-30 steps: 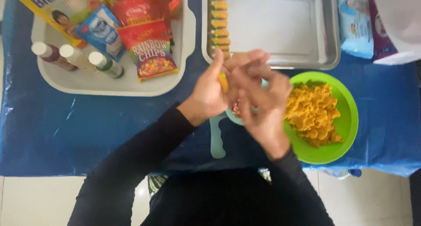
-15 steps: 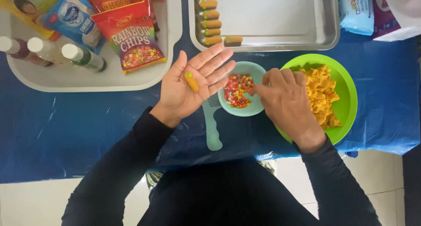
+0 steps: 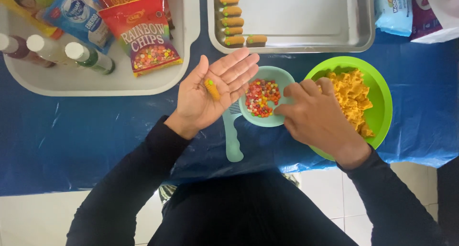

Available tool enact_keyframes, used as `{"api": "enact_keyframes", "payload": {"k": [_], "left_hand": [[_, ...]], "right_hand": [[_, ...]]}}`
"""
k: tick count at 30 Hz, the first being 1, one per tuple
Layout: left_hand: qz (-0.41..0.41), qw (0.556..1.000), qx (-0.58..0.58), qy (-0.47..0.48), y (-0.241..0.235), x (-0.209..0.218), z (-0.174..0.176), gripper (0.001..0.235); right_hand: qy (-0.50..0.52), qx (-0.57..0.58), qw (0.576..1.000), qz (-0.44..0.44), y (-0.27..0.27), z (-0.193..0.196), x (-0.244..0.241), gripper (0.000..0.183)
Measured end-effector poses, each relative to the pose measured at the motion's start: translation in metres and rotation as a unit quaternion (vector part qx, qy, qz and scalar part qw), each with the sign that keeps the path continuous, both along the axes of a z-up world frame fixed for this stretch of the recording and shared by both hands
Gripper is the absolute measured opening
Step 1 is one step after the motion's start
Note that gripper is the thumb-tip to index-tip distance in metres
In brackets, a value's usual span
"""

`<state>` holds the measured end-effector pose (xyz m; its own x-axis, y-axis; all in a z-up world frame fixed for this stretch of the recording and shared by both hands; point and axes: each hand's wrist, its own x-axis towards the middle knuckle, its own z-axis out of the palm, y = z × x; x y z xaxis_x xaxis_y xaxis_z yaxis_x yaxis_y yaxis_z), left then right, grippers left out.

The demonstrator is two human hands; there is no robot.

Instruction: Shaping and texturing dough pieces using a comb to create small pastries and arranging them on a tray.

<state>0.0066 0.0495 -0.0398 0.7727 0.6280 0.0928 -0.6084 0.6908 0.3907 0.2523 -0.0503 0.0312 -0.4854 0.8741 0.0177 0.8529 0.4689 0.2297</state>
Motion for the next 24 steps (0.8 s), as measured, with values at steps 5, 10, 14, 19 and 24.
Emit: {"api": "enact_keyframes", "payload": {"k": [5,10,14,19,24], "left_hand": [[0.009,1.000,0.018,0.000,-0.003,0.001,-0.001,0.074],[0.018,1.000,0.006,0.002,-0.004,0.005,-0.002,0.075],[0.017,1.000,0.023,-0.004,-0.007,0.007,-0.004,0.073],[0.008,0.999,0.029,-0.015,-0.010,0.006,-0.002,0.072],[0.014,1.000,0.013,0.000,-0.011,0.007,-0.002,0.072]], "right_hand": [[0.074,-0.016,0.997,0.020,-0.006,0.004,-0.003,0.019],[0.127,-0.034,0.991,0.022,-0.012,0.004,-0.005,0.018],[0.147,-0.021,0.989,0.007,-0.017,-0.006,-0.005,0.015],[0.199,-0.007,0.980,0.001,-0.025,-0.010,-0.009,0.012],[0.373,-0.055,0.925,-0.052,-0.047,-0.016,-0.034,0.006]]}}
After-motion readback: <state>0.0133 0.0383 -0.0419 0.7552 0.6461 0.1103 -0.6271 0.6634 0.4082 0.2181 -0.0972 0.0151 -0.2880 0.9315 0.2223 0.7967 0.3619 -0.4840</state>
